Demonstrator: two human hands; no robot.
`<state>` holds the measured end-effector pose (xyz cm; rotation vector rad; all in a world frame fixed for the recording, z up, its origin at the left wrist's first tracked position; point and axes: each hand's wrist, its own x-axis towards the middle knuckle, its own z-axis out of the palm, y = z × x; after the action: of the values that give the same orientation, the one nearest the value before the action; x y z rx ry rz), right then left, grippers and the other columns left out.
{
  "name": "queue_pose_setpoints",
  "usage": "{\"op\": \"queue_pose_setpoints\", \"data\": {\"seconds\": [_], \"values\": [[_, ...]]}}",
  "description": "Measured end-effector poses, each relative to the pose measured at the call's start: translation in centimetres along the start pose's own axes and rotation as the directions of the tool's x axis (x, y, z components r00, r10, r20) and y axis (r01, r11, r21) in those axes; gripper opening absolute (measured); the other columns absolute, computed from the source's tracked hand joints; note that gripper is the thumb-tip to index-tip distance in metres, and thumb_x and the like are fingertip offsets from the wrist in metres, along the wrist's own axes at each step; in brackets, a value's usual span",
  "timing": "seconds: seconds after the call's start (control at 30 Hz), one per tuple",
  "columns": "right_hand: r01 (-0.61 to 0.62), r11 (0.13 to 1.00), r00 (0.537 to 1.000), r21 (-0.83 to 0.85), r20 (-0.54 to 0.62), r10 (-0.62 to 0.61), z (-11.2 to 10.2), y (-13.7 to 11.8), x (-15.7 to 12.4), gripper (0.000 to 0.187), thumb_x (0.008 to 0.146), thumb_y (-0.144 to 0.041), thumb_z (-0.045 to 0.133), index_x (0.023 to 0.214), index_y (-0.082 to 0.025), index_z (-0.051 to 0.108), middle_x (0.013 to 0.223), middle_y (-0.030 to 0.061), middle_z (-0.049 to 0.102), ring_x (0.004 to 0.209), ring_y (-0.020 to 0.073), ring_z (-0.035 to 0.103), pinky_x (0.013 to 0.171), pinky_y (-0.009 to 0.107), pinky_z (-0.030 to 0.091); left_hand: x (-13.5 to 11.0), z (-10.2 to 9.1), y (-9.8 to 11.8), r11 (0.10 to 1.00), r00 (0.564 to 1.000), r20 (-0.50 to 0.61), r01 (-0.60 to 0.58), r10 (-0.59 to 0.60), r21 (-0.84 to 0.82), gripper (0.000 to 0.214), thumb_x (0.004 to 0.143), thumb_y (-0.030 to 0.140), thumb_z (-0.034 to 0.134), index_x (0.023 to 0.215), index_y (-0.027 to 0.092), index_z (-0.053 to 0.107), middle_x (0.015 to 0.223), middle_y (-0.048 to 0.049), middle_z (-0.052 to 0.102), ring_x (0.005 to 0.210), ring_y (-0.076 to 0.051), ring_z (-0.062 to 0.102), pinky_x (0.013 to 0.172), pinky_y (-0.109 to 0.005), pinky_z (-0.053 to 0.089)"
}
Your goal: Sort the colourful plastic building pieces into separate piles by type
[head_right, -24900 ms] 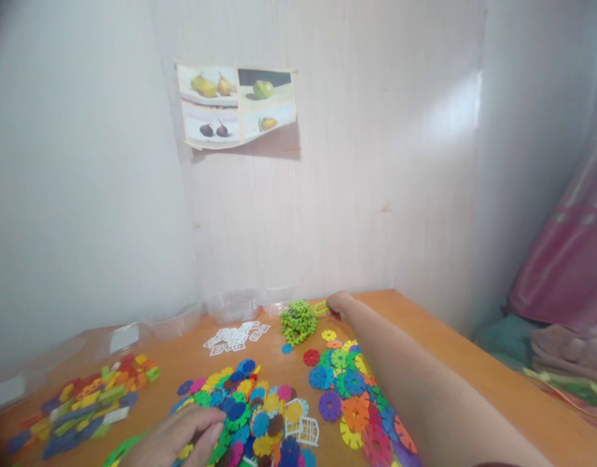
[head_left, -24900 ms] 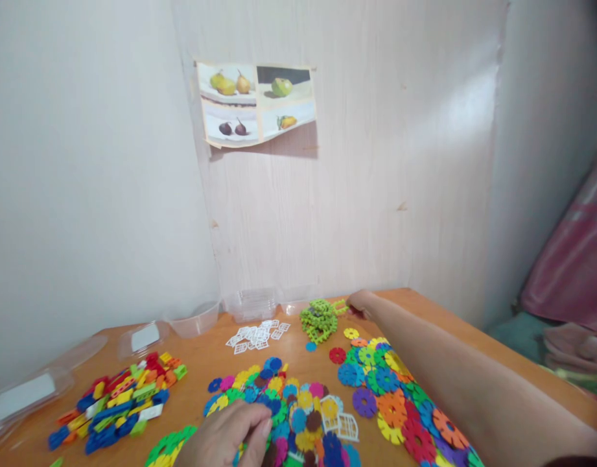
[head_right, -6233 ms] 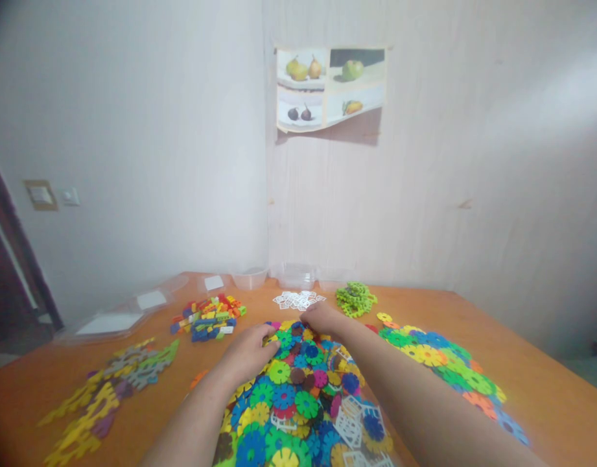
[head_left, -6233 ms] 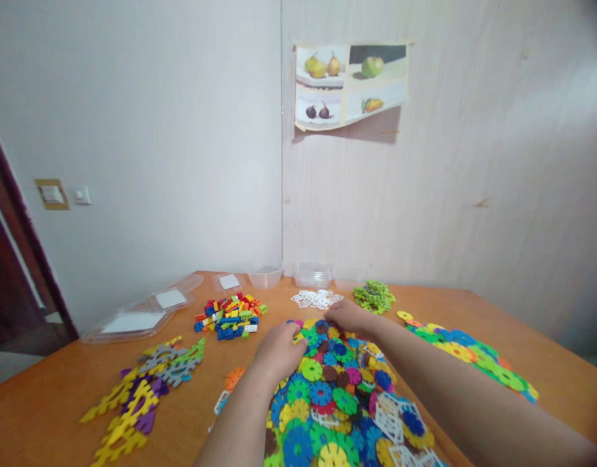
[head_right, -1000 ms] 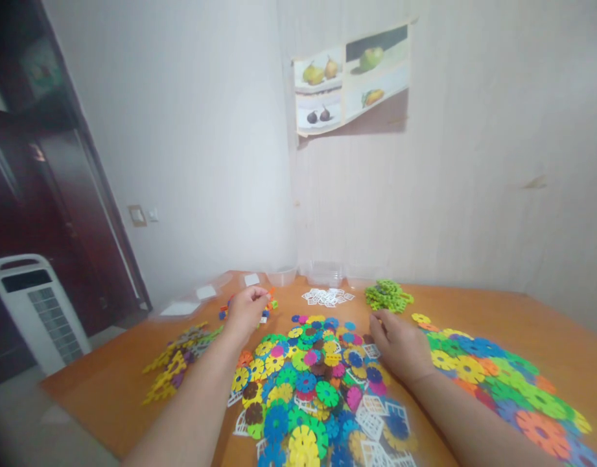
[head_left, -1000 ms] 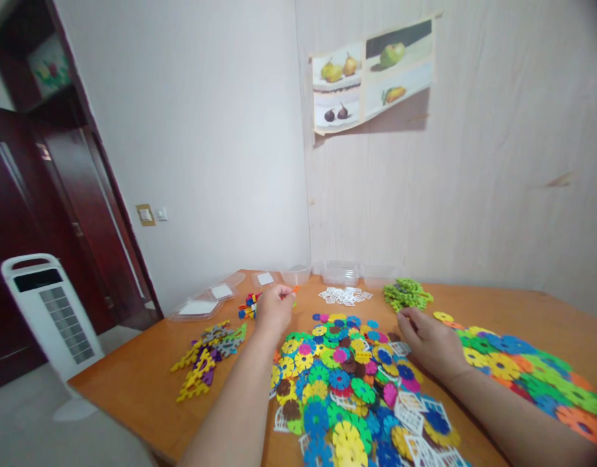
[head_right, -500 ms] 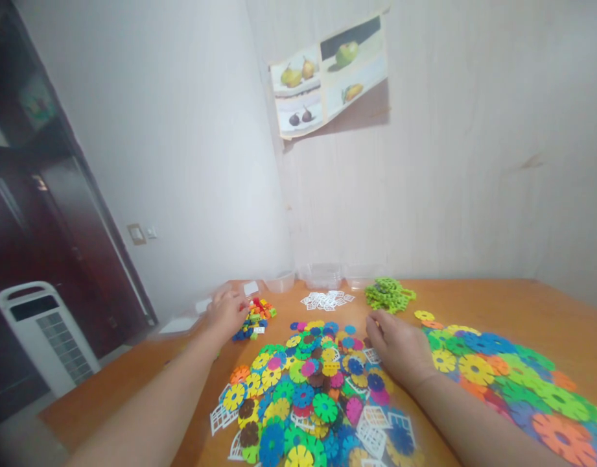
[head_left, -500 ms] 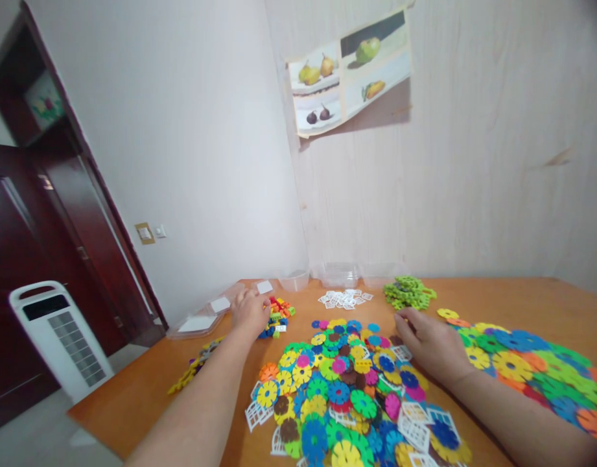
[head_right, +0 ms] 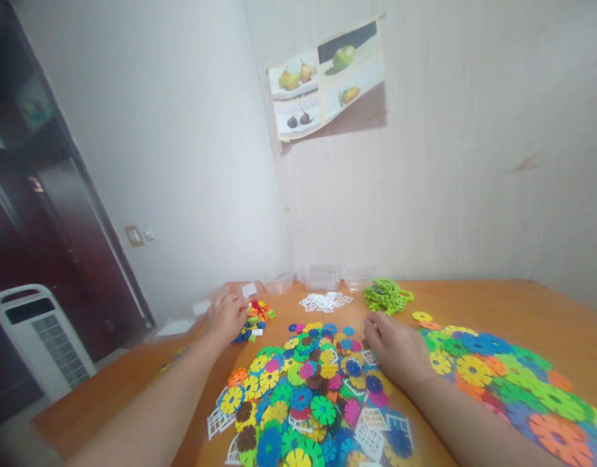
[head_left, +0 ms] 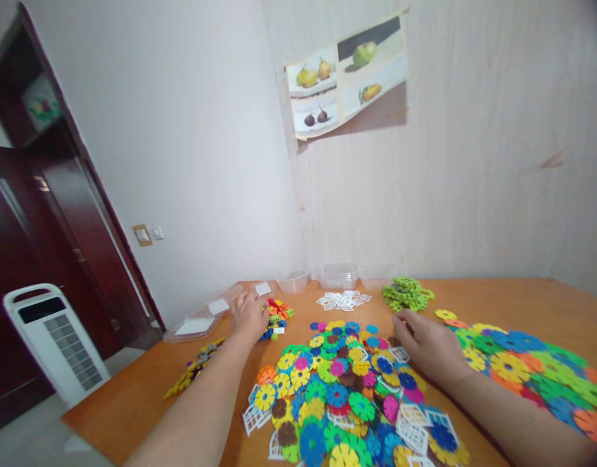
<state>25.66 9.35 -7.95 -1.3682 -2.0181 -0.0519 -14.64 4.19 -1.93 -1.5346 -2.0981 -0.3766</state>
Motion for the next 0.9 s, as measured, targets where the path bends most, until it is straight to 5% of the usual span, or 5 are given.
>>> {"op": "queue_pose_setpoints", "data": {"seconds": [0.17,0.4,0.9], "values": [[0.007,1.000,1.000,-0.014,-0.017,-0.008,0.1,0.1,0.0,0.021,0.093,-0.038,0.046,0.092,-0.026,0.063,0.075,-0.0004,0.072,0.070,0.0188,0.068,0.055,0.026,0.033,-1.1,0.2,-0.6,0.992,0.991,-0.062,-0.124,0.123,-0.021,0.053,0.086,0.055,0.049,0.131,0.029,0.056,0.141,-0.0087,0.051,0.138,-0.031,0.031,0.111,-0.049,0.025],[0.041,0.999,0.999,0.000,-0.008,-0.041,0.4,0.4,0.0,0.021,0.093,-0.037,0.045,0.089,-0.026,0.062,0.076,-0.0001,0.072,0.072,0.0193,0.069,0.056,0.026,0.035,-2.7,1.3,-0.8,0.976,0.974,0.068,-0.215,0.217,-0.035,0.097,0.071,0.077,0.053,0.149,0.023,0.034,0.155,-0.0092,0.035,0.147,-0.032,0.014,0.118,-0.047,0.007],[0.012,0.999,1.000,0.044,0.010,-0.012,0.3,0.3,0.0,0.021,0.093,-0.038,0.043,0.088,-0.027,0.060,0.077,-0.0013,0.071,0.072,0.0197,0.069,0.057,0.026,0.036,-1.3,3.9,0.7,0.989,0.984,0.115,-0.130,0.137,-0.064,0.098,0.072,0.078,0.048,0.151,0.024,0.030,0.158,-0.0088,0.028,0.147,-0.033,0.013,0.118,-0.054,0.005]]}}
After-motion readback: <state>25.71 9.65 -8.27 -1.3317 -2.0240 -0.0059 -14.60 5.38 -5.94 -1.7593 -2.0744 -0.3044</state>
